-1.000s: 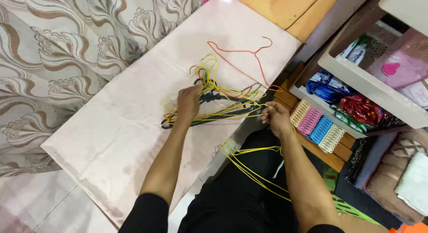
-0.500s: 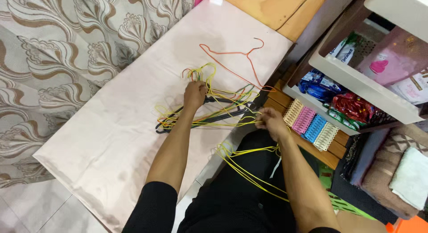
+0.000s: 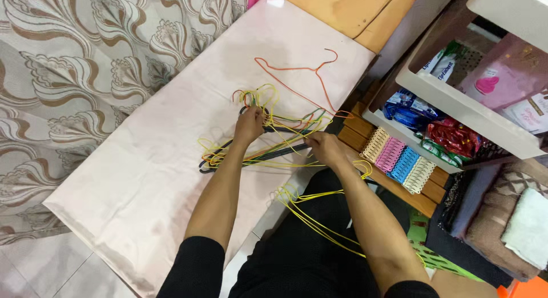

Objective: The person folds a brown towel and a white towel, placing them on a nearby stack. Then the person picks up a bundle of tangled hangers, untangles them, and sorts them by color on the floor.

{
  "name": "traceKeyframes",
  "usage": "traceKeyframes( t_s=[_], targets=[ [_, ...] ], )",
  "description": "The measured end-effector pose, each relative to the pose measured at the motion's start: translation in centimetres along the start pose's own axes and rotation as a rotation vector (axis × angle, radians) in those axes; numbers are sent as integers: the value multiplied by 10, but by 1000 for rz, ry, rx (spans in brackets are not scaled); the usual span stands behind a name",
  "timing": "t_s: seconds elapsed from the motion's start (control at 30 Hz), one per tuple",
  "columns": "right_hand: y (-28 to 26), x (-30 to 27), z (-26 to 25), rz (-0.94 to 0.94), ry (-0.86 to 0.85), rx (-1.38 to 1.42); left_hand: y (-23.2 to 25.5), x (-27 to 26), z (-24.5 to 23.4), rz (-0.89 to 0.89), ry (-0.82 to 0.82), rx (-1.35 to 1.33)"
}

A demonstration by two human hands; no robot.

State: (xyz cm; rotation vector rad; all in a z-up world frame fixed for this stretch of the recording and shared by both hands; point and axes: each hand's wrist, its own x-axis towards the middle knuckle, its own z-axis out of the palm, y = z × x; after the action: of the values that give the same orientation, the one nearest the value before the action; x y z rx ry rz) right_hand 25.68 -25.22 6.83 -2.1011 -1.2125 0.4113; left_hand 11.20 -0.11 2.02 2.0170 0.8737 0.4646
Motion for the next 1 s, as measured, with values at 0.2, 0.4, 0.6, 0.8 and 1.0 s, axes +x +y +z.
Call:
traceKeyframes(
  t_s=[0.2, 0.4, 0.6, 0.8, 1.0],
  targets=[
    [15, -12, -4, 82, 102, 14, -15, 11, -3, -71, 59, 270],
    [2, -19, -12, 171, 59, 3, -15, 10, -10, 50, 20, 322],
    [-1, -15, -17, 203, 32, 28, -1, -13, -51, -6, -138, 409],
    [7, -13, -1, 158, -6, 71, -23, -49, -125, -103, -325, 387],
    [7, -11, 12, 106, -1, 29, -55, -69, -163, -148, -268, 267]
  ],
)
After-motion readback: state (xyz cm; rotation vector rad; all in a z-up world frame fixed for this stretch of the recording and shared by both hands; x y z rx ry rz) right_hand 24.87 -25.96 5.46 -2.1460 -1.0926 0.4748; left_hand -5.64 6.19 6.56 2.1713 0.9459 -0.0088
